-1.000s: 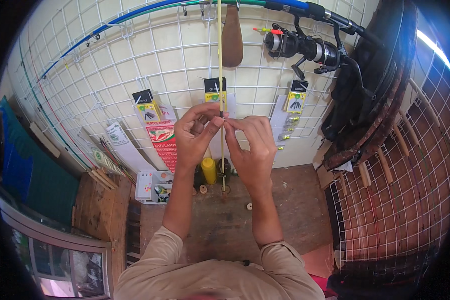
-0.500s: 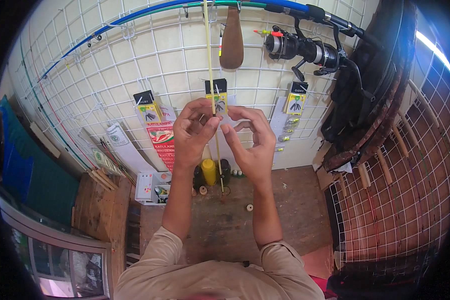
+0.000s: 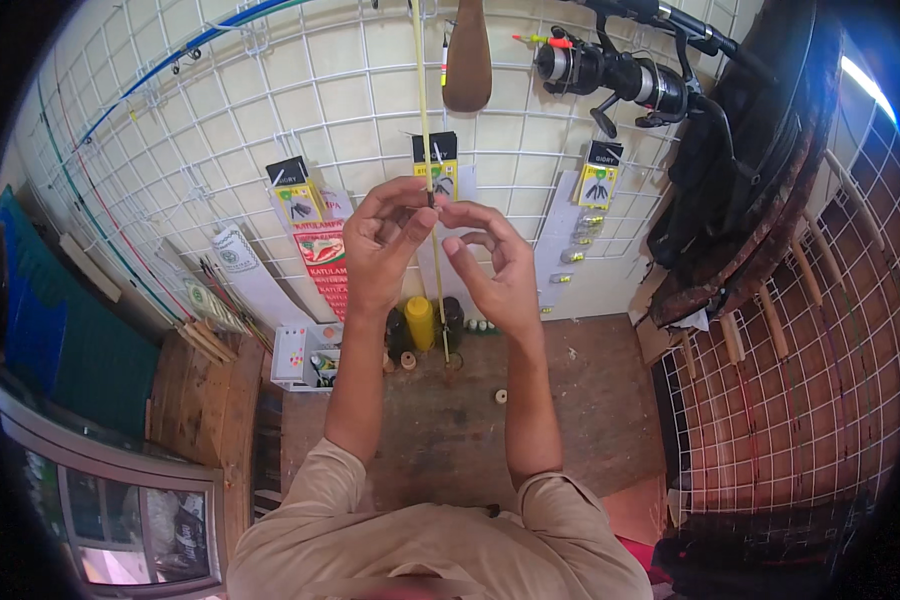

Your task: Manually wrapping thread and applying components to repair a fishing rod tip or guide on a workbench.

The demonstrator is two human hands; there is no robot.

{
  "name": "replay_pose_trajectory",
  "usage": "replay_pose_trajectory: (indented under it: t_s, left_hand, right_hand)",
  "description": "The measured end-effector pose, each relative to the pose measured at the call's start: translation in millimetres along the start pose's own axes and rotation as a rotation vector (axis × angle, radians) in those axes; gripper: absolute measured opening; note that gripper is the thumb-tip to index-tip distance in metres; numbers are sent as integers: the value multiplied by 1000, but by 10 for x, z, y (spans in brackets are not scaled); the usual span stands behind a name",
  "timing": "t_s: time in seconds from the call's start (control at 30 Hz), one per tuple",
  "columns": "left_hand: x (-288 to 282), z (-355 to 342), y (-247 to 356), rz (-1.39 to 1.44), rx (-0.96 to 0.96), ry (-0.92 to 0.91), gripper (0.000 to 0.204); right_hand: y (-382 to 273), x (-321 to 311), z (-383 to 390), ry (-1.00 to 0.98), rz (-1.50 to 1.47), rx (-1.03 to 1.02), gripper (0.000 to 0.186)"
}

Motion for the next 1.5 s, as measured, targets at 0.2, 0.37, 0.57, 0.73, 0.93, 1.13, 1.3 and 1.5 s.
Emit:
replay_pose_trajectory:
  t_s: [0.2, 0.37, 0.57, 0.73, 0.93, 1.13, 1.3, 1.5]
  left_hand:
    - [-182, 160, -147, -165, 1, 21, 31]
    - [-309, 350, -299, -313, -35, 64, 28]
    - [-426, 495, -492, -406, -101, 100, 25]
    - [-506, 603, -624, -497, -99, 83, 27]
    - [-523, 740, -657, -584, -156, 102, 24]
    - [-606, 836, -746, -636, -200, 147, 18]
    - [-654, 891, -705, -630, -195, 130, 18]
    - [-766, 996, -753, -613, -191, 133, 22]
  right_hand:
    - [406, -19, 281, 16, 136, 113, 24]
    - [645, -26, 487, 34, 219, 195, 19]
    - [842, -26, 616, 36, 293, 232, 18]
    - [937, -42, 681, 82, 380, 237, 19]
    - [979, -13, 711, 90, 474, 175, 16]
    - [1046, 26, 760, 143, 476, 198, 16]
    - [1021, 69, 840, 149, 456, 266, 15]
    - [1021, 99, 847, 144, 456, 231, 15]
Point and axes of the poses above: each hand's wrist, its own z-axis away from the middle knuckle, its own x-axis out of the palm, y = z × x, the point moved 4 cm from there along -z, towards the middle knuckle, and after that the axes turned 3 degrees about -z, right-handed, at the moved point
